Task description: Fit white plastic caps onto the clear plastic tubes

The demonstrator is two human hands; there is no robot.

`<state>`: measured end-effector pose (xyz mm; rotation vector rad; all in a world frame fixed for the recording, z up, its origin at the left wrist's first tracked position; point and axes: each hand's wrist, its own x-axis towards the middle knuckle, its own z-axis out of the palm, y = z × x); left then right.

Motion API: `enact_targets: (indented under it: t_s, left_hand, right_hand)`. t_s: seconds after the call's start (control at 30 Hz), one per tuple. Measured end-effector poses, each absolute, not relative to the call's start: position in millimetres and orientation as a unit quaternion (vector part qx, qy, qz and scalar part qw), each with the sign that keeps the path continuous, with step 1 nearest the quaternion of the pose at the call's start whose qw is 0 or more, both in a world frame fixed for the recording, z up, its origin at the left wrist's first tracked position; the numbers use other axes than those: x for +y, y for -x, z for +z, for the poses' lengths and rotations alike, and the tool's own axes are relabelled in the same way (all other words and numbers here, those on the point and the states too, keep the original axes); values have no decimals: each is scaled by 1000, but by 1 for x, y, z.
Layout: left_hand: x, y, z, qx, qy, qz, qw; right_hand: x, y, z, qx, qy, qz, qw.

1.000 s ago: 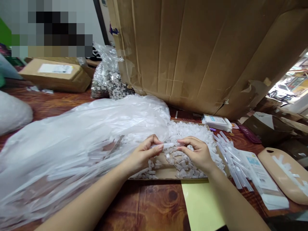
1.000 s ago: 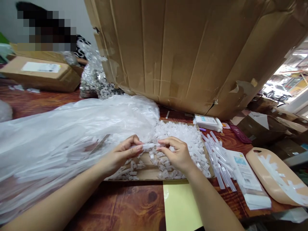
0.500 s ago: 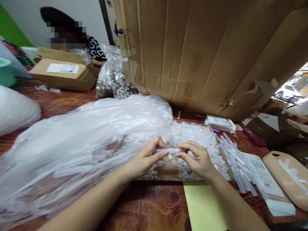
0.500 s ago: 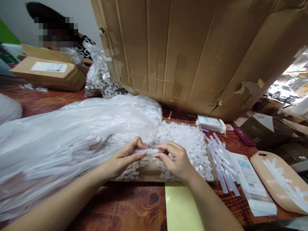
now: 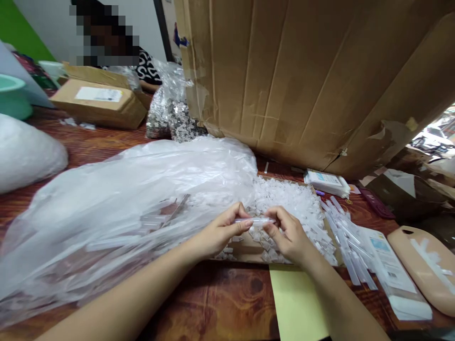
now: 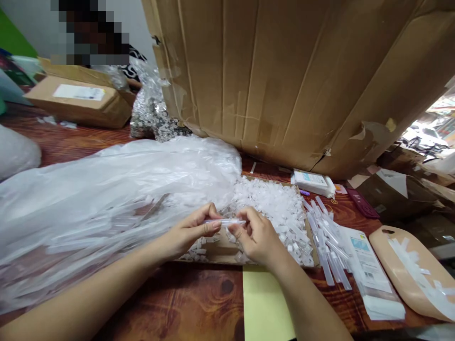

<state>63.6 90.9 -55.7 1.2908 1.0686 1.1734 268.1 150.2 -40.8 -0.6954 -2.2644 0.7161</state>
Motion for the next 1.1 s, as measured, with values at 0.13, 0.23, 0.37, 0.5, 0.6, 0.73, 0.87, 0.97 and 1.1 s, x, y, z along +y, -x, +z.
enact_targets:
  t_s: [0.13,0.23,0.37,0.5,0.6,0.73,0.87,0.97,1.1]
  left_hand:
    - [89,-65,-54,453,-556,480,505]
    - [87,-64,-54,467,-583,474,466]
    - [86,-64,-54,460,-565,479,490]
    - [87,-66,-54,450,-539,491,516]
    - [88,-68,-55,441,-524,494,535]
    - [86,-69,-53,435,-511,487,559]
    - [81,-69,-44,481,-585,473,450]
    - [81,-71,-43,483,-580,466,462]
    - [84,-72,-50,434,-512,488,558]
  right_hand:
    - [148,-266,-43,-867,227,260,360]
    - [147,-264,-44,-846,275,319,329]
    - [146,-264,-41,-838,282,349,309]
    - [145,-264,-37,-842,267,330,332]
    - [145,-263,-37,-840,287,341,309]
    - [144,-262,-38,-852,250,310,340]
    - [144,-261,-38,-813,297,402,298]
    - [144,-264,-37,-813,305,402,290]
    - [143,-266,-38,-865,223,276,355]
